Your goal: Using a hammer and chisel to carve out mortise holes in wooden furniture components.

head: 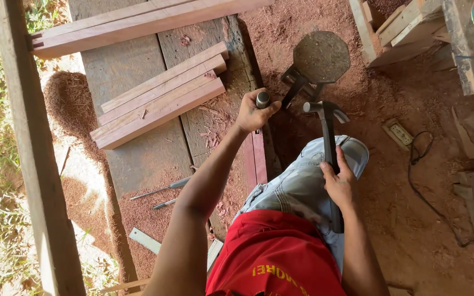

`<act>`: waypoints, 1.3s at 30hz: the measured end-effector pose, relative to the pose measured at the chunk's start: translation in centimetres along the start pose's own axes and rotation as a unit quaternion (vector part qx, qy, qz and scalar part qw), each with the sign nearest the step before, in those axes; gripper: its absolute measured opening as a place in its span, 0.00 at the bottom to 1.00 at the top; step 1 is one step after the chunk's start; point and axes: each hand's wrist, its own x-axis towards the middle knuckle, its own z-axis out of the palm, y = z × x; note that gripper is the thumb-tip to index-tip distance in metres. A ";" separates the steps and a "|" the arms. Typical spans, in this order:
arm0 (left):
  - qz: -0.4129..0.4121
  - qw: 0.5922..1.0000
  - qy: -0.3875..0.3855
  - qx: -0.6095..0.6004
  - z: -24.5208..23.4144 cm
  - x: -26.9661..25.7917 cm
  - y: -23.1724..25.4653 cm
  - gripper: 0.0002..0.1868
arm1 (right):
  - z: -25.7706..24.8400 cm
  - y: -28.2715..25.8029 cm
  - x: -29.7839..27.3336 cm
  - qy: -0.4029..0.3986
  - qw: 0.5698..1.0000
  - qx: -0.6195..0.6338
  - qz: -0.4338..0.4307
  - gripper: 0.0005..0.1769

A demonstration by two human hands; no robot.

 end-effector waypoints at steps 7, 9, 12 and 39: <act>-0.006 0.999 -0.017 0.026 -0.4 -0.6 0.5 0.19 | -0.3 4.4 1.6 0.019 0.966 -0.135 -0.217 0.40; -0.025 0.996 -0.062 0.051 -0.3 -1.1 1.2 0.16 | -0.3 3.8 1.2 0.023 0.966 -0.150 -0.211 0.39; 0.058 0.991 -0.081 0.093 -0.3 -2.1 0.2 0.16 | -0.2 1.9 -0.4 0.028 0.970 -0.086 -0.226 0.37; 0.096 0.987 -0.068 0.108 -0.9 -3.5 -0.1 0.11 | 0.2 -6.6 -9.2 0.061 0.870 -0.095 -0.481 0.34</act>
